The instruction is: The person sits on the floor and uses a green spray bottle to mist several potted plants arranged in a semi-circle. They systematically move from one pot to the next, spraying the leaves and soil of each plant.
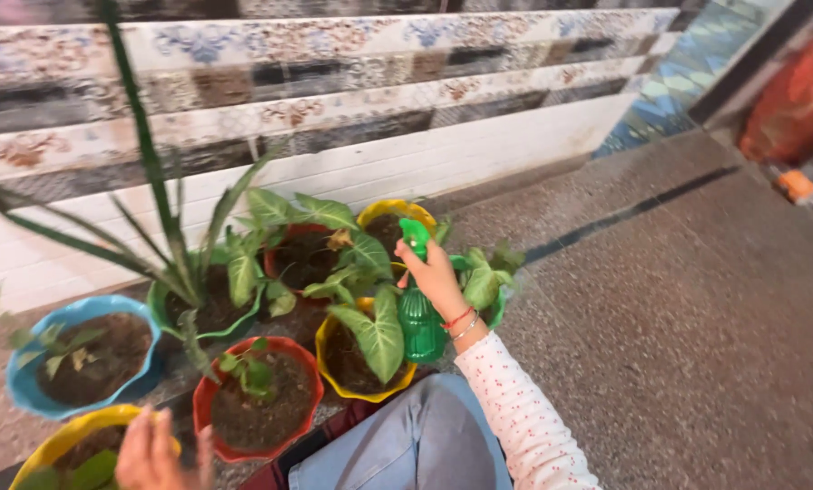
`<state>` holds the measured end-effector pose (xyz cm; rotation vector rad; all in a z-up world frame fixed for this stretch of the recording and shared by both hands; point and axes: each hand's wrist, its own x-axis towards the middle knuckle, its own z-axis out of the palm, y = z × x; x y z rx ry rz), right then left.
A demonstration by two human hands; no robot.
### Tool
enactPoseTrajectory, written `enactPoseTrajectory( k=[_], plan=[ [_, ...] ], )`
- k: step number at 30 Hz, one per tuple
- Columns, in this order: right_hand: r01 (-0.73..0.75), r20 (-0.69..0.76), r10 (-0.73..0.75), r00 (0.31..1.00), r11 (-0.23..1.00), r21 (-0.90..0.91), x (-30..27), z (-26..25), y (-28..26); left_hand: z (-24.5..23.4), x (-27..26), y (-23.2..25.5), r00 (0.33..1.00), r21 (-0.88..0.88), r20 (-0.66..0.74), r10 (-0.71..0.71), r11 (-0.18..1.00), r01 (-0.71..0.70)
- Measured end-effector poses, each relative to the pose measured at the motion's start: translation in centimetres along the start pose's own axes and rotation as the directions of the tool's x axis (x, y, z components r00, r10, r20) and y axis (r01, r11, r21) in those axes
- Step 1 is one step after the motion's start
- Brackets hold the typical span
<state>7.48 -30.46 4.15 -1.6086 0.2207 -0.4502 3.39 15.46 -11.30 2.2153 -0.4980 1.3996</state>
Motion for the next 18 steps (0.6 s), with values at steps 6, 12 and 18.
enactPoseTrajectory(
  k=[6,12,18],
  plan=[
    [0.016,0.141,-0.003,0.990,0.996,-0.086,0.1,8.7,-3.3,-2.6,3.3,4.1,0.971,0.016,0.182,-0.157,0.988,0.157],
    [0.016,0.006,-0.015,1.000,0.976,-0.217,0.8,12.1,-0.5,-3.6,4.7,5.0,0.950,0.029,0.188,-0.249,0.968,0.248],
    [-0.069,0.194,0.072,0.978,0.997,-0.026,0.6,12.6,0.2,-3.4,5.4,6.0,0.925,0.028,0.281,-0.255,0.966,0.257]
  ],
)
